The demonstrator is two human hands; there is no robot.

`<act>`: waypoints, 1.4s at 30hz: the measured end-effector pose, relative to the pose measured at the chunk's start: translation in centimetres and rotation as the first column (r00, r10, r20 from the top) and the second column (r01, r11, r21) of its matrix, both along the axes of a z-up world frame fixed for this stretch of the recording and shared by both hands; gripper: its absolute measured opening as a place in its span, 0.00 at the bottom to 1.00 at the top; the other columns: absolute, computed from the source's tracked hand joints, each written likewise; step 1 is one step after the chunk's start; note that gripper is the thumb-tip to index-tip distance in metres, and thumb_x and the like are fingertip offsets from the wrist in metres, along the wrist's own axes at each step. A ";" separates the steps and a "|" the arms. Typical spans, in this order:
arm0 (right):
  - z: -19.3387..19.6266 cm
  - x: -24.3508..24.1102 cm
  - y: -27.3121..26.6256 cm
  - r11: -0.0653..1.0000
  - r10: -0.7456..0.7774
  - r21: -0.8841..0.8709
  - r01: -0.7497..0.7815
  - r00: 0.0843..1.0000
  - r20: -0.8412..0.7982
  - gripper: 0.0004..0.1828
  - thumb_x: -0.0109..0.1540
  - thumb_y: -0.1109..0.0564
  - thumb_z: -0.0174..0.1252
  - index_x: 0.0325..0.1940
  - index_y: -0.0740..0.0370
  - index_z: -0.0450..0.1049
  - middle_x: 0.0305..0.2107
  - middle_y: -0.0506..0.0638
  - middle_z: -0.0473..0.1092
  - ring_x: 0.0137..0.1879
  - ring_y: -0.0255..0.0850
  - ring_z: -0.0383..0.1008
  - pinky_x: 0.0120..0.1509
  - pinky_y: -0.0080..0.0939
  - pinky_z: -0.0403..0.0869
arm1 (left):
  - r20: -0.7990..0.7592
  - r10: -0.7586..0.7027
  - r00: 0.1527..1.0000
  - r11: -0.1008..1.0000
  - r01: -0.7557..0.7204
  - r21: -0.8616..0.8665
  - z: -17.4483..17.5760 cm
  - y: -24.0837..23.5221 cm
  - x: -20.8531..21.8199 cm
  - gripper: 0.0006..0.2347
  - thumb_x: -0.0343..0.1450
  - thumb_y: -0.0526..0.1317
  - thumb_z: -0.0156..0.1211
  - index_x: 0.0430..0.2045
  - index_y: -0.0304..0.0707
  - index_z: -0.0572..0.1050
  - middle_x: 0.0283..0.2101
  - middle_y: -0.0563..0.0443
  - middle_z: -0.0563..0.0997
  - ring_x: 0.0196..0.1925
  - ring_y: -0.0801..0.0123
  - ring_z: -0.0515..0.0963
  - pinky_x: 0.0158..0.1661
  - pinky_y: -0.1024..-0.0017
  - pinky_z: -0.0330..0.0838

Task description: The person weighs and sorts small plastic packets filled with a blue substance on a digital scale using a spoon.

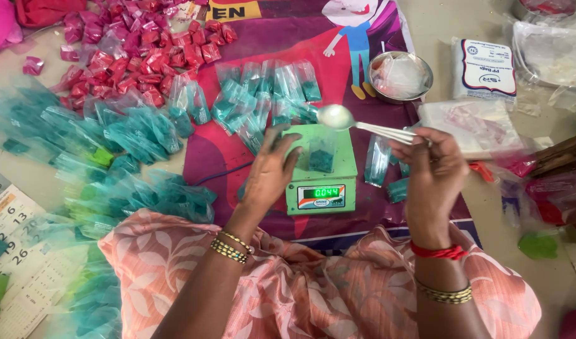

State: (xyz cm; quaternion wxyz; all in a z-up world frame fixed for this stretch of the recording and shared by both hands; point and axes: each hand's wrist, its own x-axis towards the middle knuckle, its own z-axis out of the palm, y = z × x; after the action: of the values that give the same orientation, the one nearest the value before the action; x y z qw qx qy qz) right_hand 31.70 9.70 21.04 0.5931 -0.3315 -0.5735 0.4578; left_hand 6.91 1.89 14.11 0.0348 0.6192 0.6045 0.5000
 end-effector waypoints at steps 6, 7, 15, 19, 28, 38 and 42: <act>-0.2 1.7 1.1 0.926 0.035 -0.336 -0.173 0.925 -0.379 0.05 0.70 0.67 0.53 0.49 0.70 0.72 0.40 0.58 0.76 0.47 0.48 0.83 0.54 0.43 0.83 | 0.176 0.088 0.981 0.994 -0.074 -0.081 -0.1 -0.6 -1.9 0.09 0.75 0.32 0.60 0.48 0.33 0.76 0.58 0.38 0.73 0.41 0.52 0.82 0.38 0.62 0.76; -0.3 1.8 1.1 0.925 0.035 -0.339 -0.174 0.925 -0.378 0.05 0.70 0.67 0.53 0.49 0.70 0.72 0.40 0.58 0.76 0.47 0.48 0.83 0.54 0.43 0.83 | 0.177 0.089 0.980 0.994 -0.075 -0.083 -0.5 -0.5 -2.3 0.09 0.75 0.32 0.60 0.48 0.33 0.76 0.58 0.38 0.73 0.41 0.52 0.82 0.38 0.62 0.76; -0.2 1.6 0.9 0.952 0.053 -0.264 -0.152 0.937 -0.346 0.05 0.72 0.67 0.53 0.51 0.70 0.71 0.42 0.59 0.76 0.48 0.48 0.83 0.55 0.43 0.82 | 0.171 0.100 0.980 0.995 -0.098 -0.022 -0.5 -0.6 -2.8 0.09 0.76 0.32 0.59 0.49 0.32 0.76 0.56 0.40 0.73 0.43 0.54 0.82 0.36 0.64 0.75; -0.1 1.7 0.8 0.955 0.065 -0.250 -0.159 0.935 -0.347 0.05 0.72 0.67 0.53 0.51 0.70 0.71 0.42 0.59 0.76 0.48 0.49 0.83 0.56 0.43 0.82 | 0.211 0.091 0.973 0.994 -0.076 -0.078 -0.8 -0.5 -2.6 0.09 0.75 0.32 0.60 0.49 0.32 0.76 0.56 0.41 0.74 0.39 0.57 0.82 0.35 0.65 0.75; 0.0 1.8 0.6 0.958 0.068 -0.238 -0.158 0.936 -0.345 0.05 0.72 0.67 0.54 0.51 0.70 0.71 0.42 0.58 0.76 0.48 0.49 0.83 0.55 0.43 0.83 | 0.154 0.049 0.987 0.998 -0.043 -0.047 -1.3 -0.5 -2.7 0.09 0.75 0.32 0.60 0.49 0.31 0.75 0.56 0.41 0.74 0.44 0.56 0.83 0.38 0.66 0.78; -0.2 1.6 0.4 0.959 0.086 -0.230 -0.163 0.947 -0.311 0.05 0.72 0.67 0.54 0.52 0.70 0.72 0.41 0.56 0.75 0.47 0.48 0.83 0.54 0.42 0.83 | 0.137 0.055 0.989 0.997 -0.048 -0.057 -1.9 -0.5 -3.8 0.10 0.75 0.32 0.60 0.49 0.31 0.74 0.53 0.38 0.76 0.44 0.51 0.84 0.41 0.62 0.79; 0.1 -0.2 -0.5 0.986 0.125 -0.100 -0.137 0.986 -0.115 0.05 0.73 0.67 0.54 0.52 0.70 0.73 0.39 0.57 0.77 0.45 0.46 0.83 0.53 0.42 0.85 | -0.036 0.201 0.979 0.950 -0.204 -0.237 -4.6 -0.5 -6.4 0.11 0.72 0.36 0.63 0.47 0.35 0.76 0.48 0.35 0.80 0.48 0.40 0.81 0.45 0.52 0.76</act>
State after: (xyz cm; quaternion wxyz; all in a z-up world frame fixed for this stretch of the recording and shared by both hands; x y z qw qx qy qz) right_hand 31.52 9.16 21.17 0.5733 -0.2991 -0.5357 0.5431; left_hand 0.56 1.37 9.50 0.0544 0.5480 0.7208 0.4209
